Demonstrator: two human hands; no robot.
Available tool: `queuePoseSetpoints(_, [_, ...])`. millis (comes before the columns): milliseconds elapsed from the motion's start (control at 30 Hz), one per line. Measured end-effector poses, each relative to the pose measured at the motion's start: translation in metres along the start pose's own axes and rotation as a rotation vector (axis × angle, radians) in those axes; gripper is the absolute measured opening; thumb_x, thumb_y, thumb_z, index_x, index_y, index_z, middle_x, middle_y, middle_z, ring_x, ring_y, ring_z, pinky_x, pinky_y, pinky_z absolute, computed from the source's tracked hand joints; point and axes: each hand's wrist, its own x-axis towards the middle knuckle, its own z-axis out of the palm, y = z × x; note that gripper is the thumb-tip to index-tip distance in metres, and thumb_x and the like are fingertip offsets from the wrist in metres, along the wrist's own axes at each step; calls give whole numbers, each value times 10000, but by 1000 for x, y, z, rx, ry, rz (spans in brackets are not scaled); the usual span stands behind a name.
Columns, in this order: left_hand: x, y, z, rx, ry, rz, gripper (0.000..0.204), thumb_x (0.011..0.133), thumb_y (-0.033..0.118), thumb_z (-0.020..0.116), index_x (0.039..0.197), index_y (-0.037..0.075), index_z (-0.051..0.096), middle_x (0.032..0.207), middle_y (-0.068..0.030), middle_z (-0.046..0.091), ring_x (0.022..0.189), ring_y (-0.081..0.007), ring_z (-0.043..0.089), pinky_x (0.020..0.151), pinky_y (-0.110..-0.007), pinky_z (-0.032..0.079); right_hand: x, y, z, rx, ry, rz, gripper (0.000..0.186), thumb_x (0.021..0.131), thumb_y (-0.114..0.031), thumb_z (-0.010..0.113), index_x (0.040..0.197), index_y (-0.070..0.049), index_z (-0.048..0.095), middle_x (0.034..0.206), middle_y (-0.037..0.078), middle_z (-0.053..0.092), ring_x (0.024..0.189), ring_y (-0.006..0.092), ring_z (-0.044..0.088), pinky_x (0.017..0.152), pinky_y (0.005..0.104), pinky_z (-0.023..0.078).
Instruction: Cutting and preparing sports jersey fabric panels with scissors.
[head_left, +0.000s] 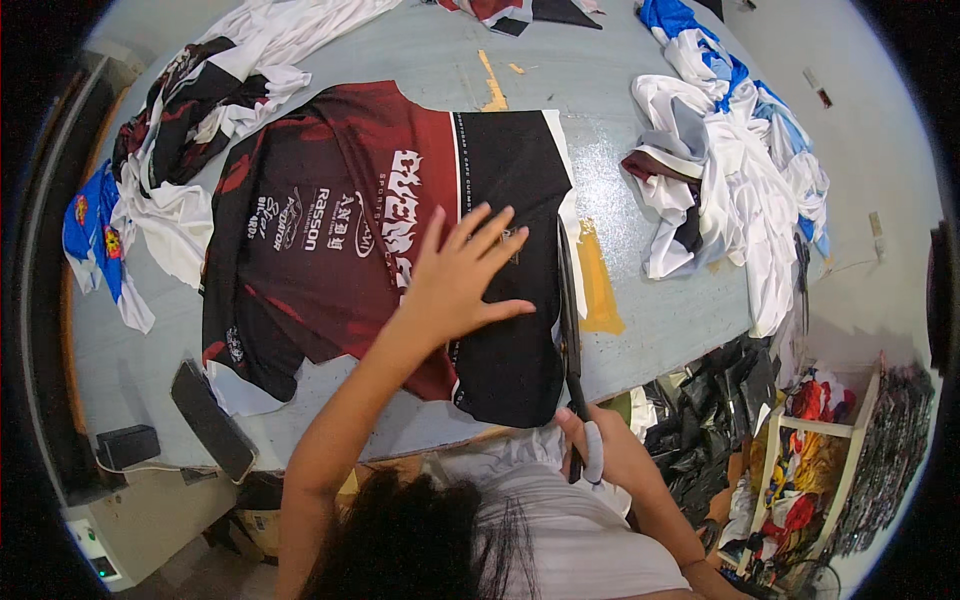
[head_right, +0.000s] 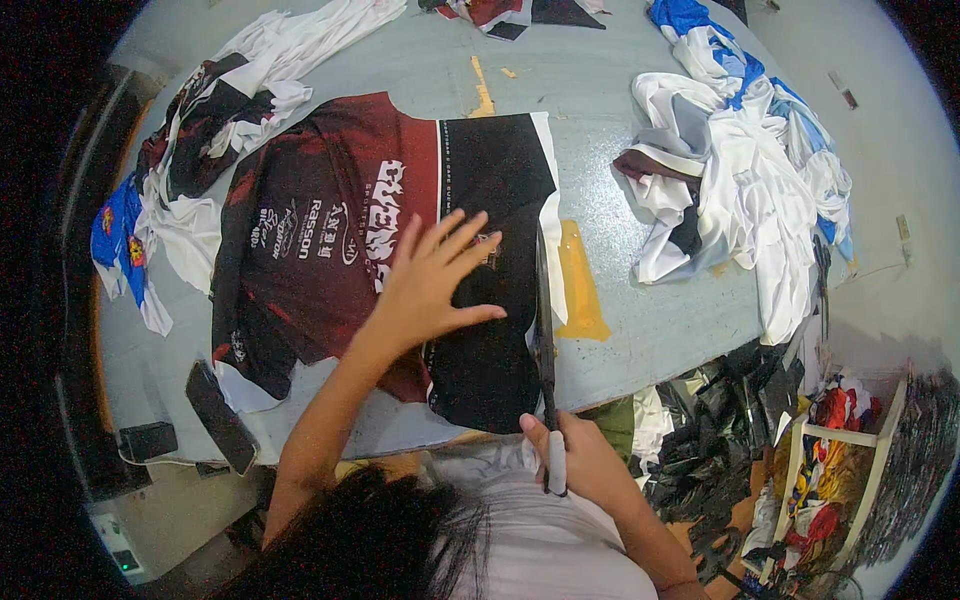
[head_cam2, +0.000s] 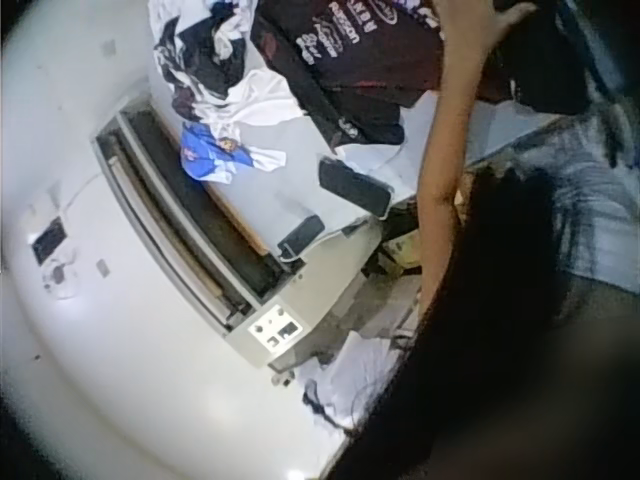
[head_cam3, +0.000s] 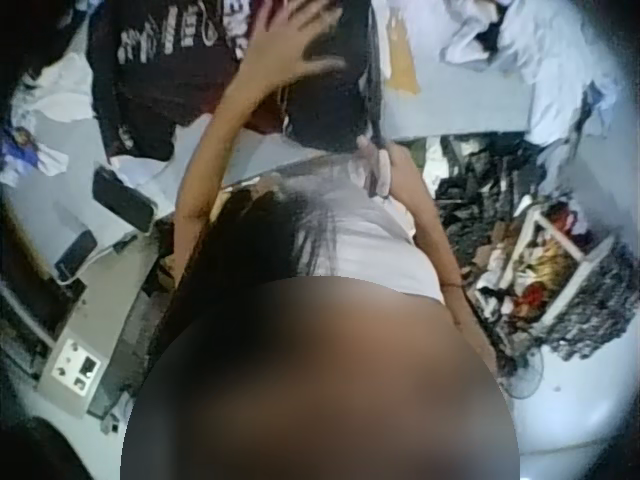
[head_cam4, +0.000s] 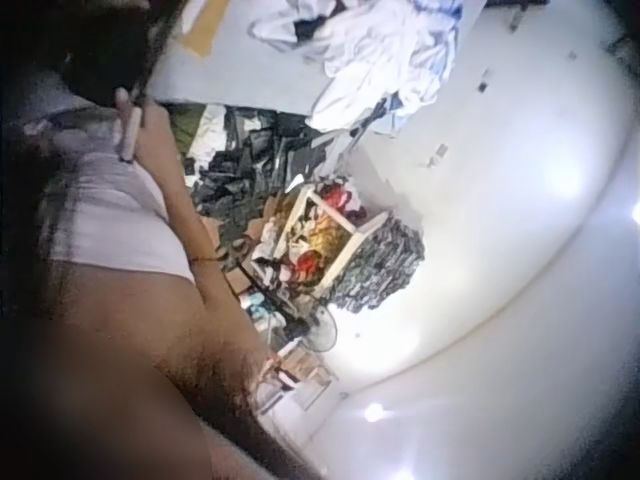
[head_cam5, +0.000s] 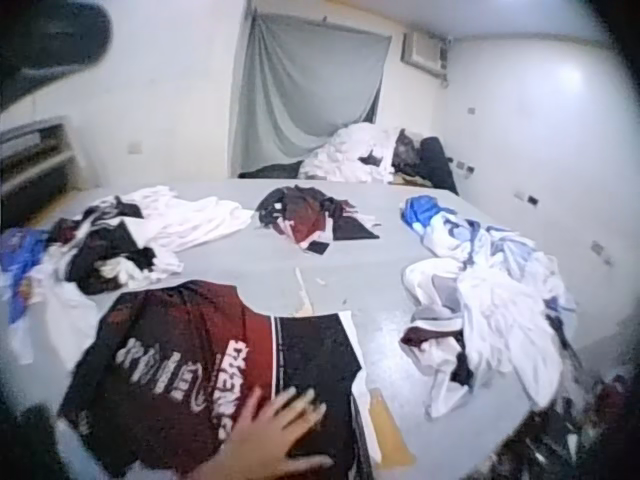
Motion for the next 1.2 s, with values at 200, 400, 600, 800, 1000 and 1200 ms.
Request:
queuePoseSetpoints(200, [-7,-15,-4,138,-44,-26,821,621,719,564,1295,262,462,1406,-70,342,1328,-306,229,992,-677,89,13,-11,-2,-5,23,-8,529,894,-459,490,797,60,513,584,107,549,489,168,589,466,289,453])
queuePoseSetpoints(400, [-8,-13,2,155,-114,-49,888,586,723,600,1331,280,411,1449,-69,266,1341,-321,194,971,-704,93,18,-16,-1,-115,58,28,584,891,-510,456,773,59,520,560,109,545,488,193,595,480,312,463])
queuePoseSetpoints(600, [-8,-9,2,160,-63,-59,880,591,764,540,1312,270,441,1440,-63,282,1344,-317,187,945,-733,65,21,-12,3,-59,107,-26,595,880,-526,464,733,49,505,529,126,540,461,204,585,472,320,459])
queuePoseSetpoints(800, [-11,-7,5,143,-110,-98,908,587,728,592,1344,266,398,1457,-73,245,1348,-323,169,955,-725,21,24,-1,2,-77,129,-26,575,887,-501,474,701,44,493,488,122,520,445,212,580,452,324,448])
queuePoseSetpoints(1000, [-16,38,15,92,-156,-340,926,680,713,532,1400,184,289,1487,-137,103,1350,-407,42,934,-731,6,18,6,-11,-28,110,-50,527,885,-456,506,726,46,513,507,110,528,433,188,564,442,304,439])
queuePoseSetpoints(1200, [11,49,1,-123,-244,-321,706,830,551,461,1324,51,392,1443,-187,222,1343,-401,112,977,-684,51,9,5,-59,-214,4,39,482,862,-443,552,863,38,549,555,75,539,456,146,566,438,276,443])
